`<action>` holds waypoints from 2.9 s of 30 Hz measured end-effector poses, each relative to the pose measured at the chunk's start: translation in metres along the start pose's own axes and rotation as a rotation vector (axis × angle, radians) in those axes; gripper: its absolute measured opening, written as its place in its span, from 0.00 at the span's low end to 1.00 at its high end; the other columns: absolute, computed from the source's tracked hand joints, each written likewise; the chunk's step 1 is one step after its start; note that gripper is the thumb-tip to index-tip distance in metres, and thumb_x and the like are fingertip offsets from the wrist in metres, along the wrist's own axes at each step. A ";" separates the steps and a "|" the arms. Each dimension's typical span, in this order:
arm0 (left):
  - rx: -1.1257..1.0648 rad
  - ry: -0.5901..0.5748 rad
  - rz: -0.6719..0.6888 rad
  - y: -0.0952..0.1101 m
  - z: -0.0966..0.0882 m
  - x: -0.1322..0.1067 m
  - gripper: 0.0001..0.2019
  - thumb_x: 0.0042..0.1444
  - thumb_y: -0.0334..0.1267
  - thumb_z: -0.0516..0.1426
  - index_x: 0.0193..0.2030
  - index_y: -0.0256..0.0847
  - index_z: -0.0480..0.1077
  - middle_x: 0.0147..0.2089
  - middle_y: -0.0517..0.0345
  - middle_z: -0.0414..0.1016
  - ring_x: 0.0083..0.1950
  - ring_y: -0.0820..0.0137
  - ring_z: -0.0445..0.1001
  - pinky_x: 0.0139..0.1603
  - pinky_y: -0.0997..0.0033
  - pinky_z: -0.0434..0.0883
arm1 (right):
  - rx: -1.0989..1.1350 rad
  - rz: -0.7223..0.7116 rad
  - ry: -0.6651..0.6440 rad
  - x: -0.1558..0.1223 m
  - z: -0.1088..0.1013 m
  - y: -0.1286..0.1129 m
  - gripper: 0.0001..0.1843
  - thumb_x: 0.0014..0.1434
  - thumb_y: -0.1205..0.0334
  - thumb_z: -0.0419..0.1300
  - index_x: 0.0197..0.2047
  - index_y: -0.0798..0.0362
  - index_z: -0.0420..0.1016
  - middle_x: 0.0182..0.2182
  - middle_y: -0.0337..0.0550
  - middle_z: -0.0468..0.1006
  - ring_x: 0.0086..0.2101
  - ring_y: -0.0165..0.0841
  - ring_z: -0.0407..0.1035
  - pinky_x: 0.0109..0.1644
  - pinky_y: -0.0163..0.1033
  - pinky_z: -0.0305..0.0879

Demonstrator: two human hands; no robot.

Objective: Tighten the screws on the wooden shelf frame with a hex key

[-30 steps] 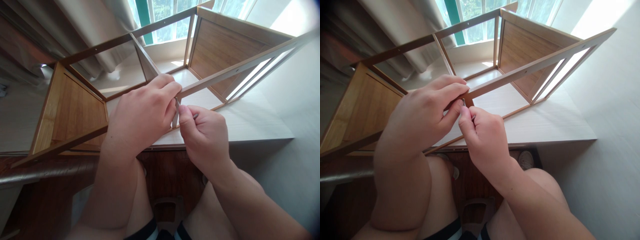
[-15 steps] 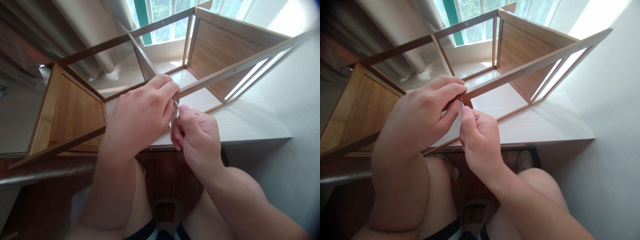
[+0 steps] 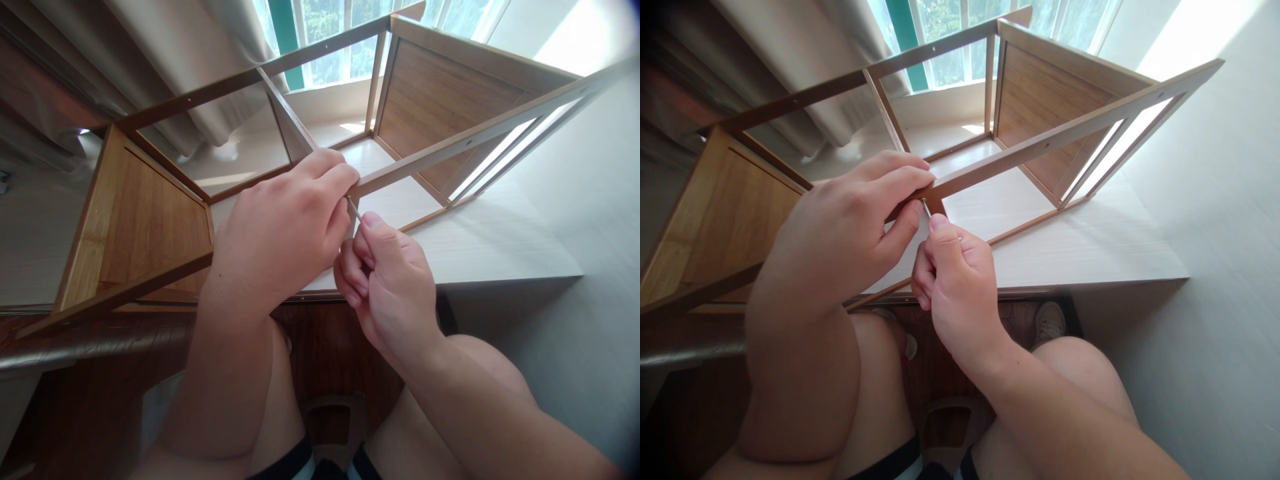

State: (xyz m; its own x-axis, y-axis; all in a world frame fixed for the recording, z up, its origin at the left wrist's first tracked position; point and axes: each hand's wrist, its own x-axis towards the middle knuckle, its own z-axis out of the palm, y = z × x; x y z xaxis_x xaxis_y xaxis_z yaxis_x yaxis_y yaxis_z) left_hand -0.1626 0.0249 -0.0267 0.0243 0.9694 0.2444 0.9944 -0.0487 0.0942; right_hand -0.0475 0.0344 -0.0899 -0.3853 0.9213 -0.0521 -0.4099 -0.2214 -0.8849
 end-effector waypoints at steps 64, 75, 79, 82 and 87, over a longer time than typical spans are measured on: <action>-0.021 0.013 0.045 -0.002 -0.004 -0.002 0.14 0.66 0.36 0.48 0.52 0.47 0.73 0.60 0.56 0.73 0.55 0.60 0.76 0.51 0.62 0.71 | -1.476 -0.416 -0.005 0.003 -0.016 -0.032 0.22 0.71 0.56 0.46 0.25 0.52 0.65 0.19 0.39 0.67 0.21 0.30 0.54 0.30 0.38 0.42; -0.075 0.010 0.058 -0.003 -0.007 -0.002 0.15 0.67 0.34 0.47 0.53 0.46 0.72 0.61 0.56 0.74 0.56 0.61 0.77 0.51 0.64 0.72 | -1.586 -0.358 0.033 0.000 -0.013 -0.035 0.22 0.72 0.56 0.46 0.28 0.51 0.68 0.21 0.40 0.72 0.21 0.30 0.58 0.30 0.38 0.40; -0.090 -0.018 0.046 -0.003 -0.010 -0.001 0.15 0.67 0.33 0.47 0.52 0.46 0.72 0.63 0.57 0.72 0.57 0.61 0.76 0.55 0.62 0.71 | -1.590 -0.350 0.035 0.001 -0.012 -0.035 0.22 0.72 0.57 0.46 0.28 0.51 0.68 0.21 0.40 0.73 0.21 0.31 0.58 0.29 0.38 0.40; -0.086 -0.025 0.043 -0.002 -0.011 0.000 0.15 0.67 0.33 0.47 0.53 0.46 0.71 0.65 0.59 0.71 0.58 0.60 0.76 0.57 0.61 0.71 | -1.573 -0.349 0.036 0.001 -0.010 -0.035 0.22 0.72 0.57 0.46 0.27 0.51 0.68 0.21 0.39 0.73 0.21 0.30 0.59 0.29 0.38 0.40; -0.066 -0.025 0.056 -0.003 -0.012 0.000 0.15 0.68 0.34 0.47 0.55 0.49 0.69 0.66 0.60 0.70 0.56 0.61 0.77 0.55 0.61 0.73 | -1.565 -0.347 0.027 0.000 -0.008 -0.037 0.21 0.72 0.58 0.46 0.28 0.51 0.70 0.22 0.40 0.75 0.21 0.31 0.61 0.29 0.38 0.41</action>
State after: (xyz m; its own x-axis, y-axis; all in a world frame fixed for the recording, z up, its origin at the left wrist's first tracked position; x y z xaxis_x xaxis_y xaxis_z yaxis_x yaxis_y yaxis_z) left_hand -0.1670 0.0219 -0.0152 0.0832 0.9704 0.2269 0.9825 -0.1180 0.1444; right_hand -0.0258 0.0456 -0.0609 -0.4374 0.8639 0.2497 0.7459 0.5036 -0.4358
